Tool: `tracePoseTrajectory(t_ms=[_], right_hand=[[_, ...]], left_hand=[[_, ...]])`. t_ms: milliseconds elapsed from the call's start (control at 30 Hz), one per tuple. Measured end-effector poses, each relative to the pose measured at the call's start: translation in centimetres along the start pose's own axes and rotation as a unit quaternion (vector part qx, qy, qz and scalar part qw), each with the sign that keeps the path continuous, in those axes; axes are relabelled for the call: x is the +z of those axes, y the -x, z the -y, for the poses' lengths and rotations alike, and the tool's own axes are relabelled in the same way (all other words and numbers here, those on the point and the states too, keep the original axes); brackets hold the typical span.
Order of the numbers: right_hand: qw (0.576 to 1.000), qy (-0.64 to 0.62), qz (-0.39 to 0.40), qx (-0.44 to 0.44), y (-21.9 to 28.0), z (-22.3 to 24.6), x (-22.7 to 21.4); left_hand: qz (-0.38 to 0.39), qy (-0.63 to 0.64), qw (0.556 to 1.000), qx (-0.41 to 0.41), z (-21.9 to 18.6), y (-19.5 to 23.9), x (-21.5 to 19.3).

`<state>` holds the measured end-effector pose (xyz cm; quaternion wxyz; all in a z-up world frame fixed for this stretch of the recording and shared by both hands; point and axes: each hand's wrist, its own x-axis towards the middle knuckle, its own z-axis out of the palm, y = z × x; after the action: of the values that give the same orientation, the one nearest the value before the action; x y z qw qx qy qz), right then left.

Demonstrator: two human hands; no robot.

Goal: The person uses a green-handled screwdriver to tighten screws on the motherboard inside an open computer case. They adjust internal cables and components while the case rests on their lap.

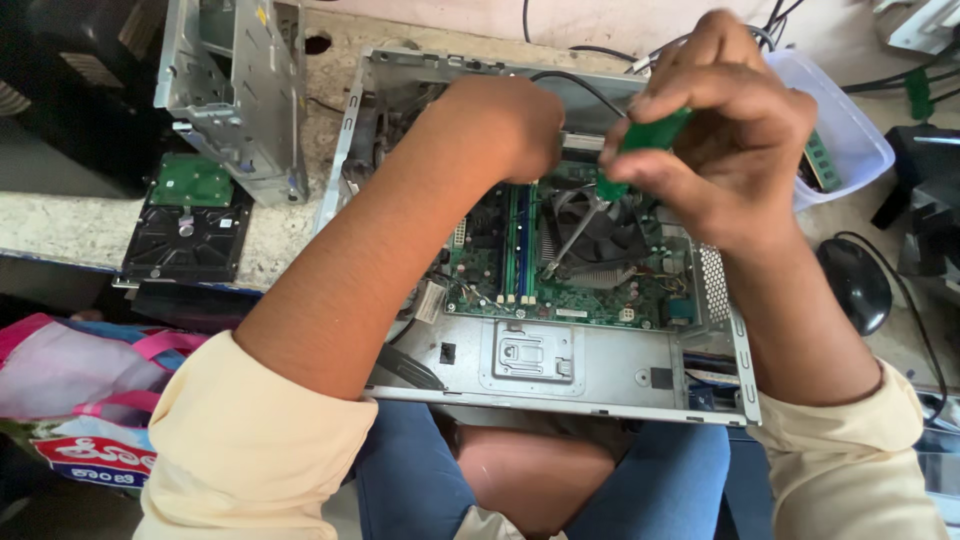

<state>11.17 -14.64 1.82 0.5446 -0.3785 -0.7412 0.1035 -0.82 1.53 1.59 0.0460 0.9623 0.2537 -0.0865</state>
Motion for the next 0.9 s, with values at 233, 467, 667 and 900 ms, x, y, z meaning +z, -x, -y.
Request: tracePoseTrajectory(t_ms=[233,467,667,900], right_hand=[[0.991,-0.093,-0.01,0.1,0.1,0.7,0.2],[0.978,0.174,0.114,-0.008,-3.1,3.2,0.1],[0.937,0.143,0.318,-0.002,-7.1,4.4,-2.4],[0.927,0.226,0.299,0.027,-5.9,4.5,-6.0]], left_hand=[[0.012,0.003,1.0,-0.006,0.3,0.5,-0.6],[-0.004,0.011,1.0,0.009,0.5,0.5,-0.4],[0.001,0.025,1.0,0.002,1.3,0.3,-0.3],[0.018,-0.003,0.999,-0.04,1.3,-0.7,0.5]])
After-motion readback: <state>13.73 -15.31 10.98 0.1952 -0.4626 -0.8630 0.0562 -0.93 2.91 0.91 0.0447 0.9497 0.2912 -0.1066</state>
